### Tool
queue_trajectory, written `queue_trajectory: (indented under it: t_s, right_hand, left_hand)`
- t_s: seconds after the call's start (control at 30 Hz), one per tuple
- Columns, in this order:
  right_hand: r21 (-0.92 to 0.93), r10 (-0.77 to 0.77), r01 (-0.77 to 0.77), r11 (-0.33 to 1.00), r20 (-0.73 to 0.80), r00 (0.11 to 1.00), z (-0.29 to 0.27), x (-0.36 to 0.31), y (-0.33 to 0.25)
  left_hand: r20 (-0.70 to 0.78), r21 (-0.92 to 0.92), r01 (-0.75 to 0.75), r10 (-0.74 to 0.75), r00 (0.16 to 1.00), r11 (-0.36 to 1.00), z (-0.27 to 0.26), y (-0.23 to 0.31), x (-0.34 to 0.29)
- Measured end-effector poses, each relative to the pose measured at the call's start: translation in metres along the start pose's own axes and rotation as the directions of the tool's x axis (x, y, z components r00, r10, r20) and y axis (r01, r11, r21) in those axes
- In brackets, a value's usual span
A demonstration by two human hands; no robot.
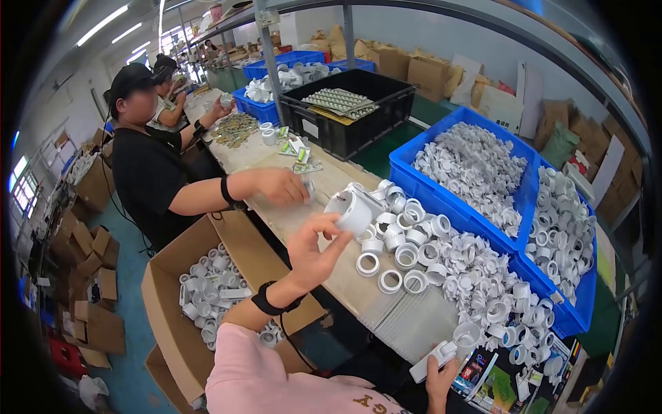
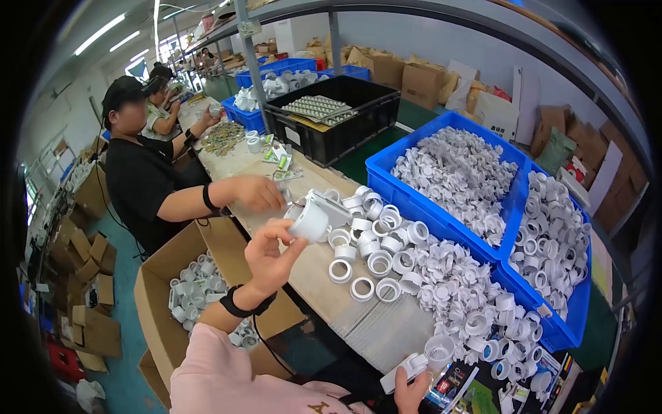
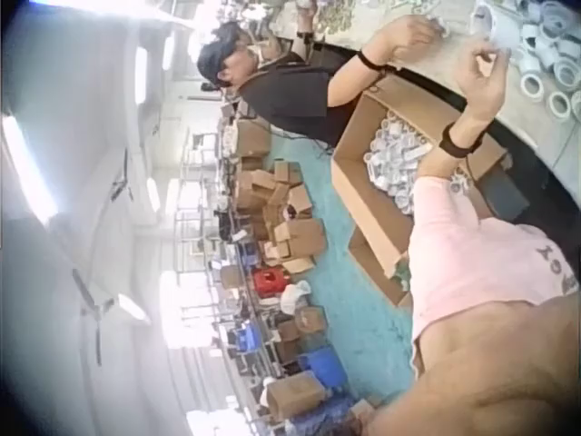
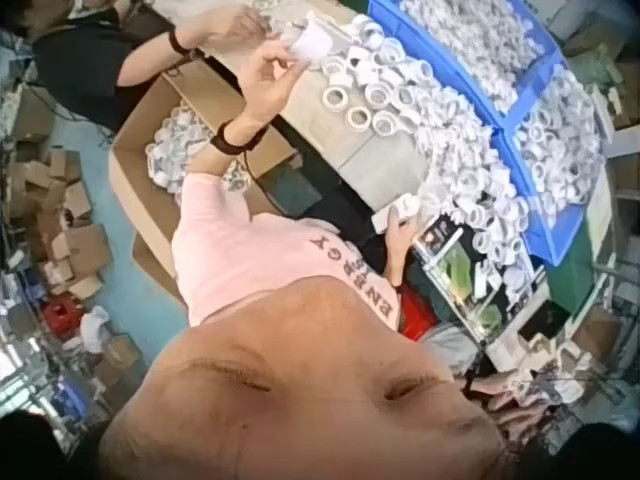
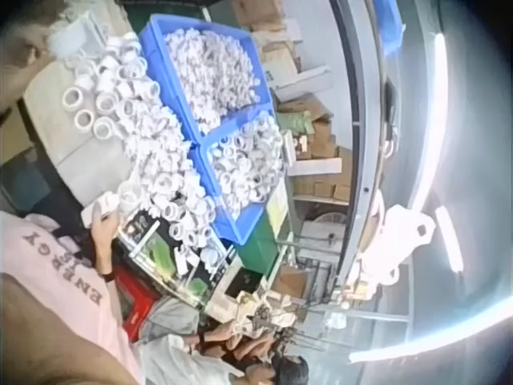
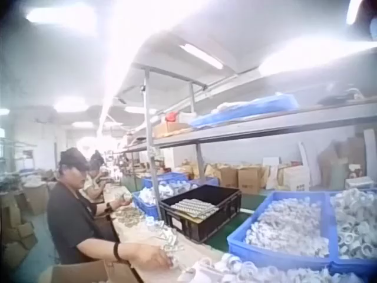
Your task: Manually assemble small plastic and electronic housing components at a factory workbench.
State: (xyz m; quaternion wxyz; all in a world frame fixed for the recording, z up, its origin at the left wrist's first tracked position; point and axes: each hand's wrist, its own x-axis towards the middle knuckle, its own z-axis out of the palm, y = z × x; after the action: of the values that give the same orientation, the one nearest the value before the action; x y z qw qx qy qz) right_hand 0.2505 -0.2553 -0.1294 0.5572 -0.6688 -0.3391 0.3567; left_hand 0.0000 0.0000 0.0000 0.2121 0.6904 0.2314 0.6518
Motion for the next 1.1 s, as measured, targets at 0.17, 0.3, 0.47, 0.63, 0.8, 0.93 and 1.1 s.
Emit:
queue_trajectory:
  t_s: [0.17,0.3,0.47,0.63,0.8,0.93,1.1]
  right_hand:
    - [-0.048,-0.045,0.044,0.998,-0.025,0.999,-0.004,-0.014,-0.001]
    - [-0.082,-0.176,0.194,0.978,0.189,0.966,-0.001,0.0,-0.024]
    - [-0.216,-0.387,0.422,0.881,0.187,0.903,0.001,0.0,-0.046]
    - [0.029,-0.319,0.318,0.948,0.113,0.941,-0.016,-0.013,-0.042]
    - [-0.005,-0.375,0.378,0.926,0.115,0.92,-0.031,-0.02,-0.034]
    - [0.094,-0.331,0.325,0.941,0.055,0.942,-0.034,-0.029,-0.04]
    - [0.355,-0.191,0.144,0.924,0.1,0.977,-0.042,-0.032,-0.047]
  left_hand:
    - [0.015,-0.194,0.002,0.001,1.0,0.981,0.02,0.038,-0.018]
    - [0.104,-0.16,0.032,-0.016,0.994,0.987,0.028,0.059,-0.03]
    - [0.153,-0.037,-0.194,0.197,0.968,0.98,0.038,0.072,-0.046]
    - [0.154,-0.083,-0.055,0.067,0.986,0.995,0.049,0.083,-0.077]
    - [0.174,-0.101,-0.008,0.026,0.984,0.995,0.059,0.097,-0.097]
    - [0.212,-0.114,-0.054,0.077,0.974,0.992,0.07,0.107,-0.099]
    - [0.269,-0.16,-0.055,0.097,0.958,0.986,0.084,0.113,-0.102]
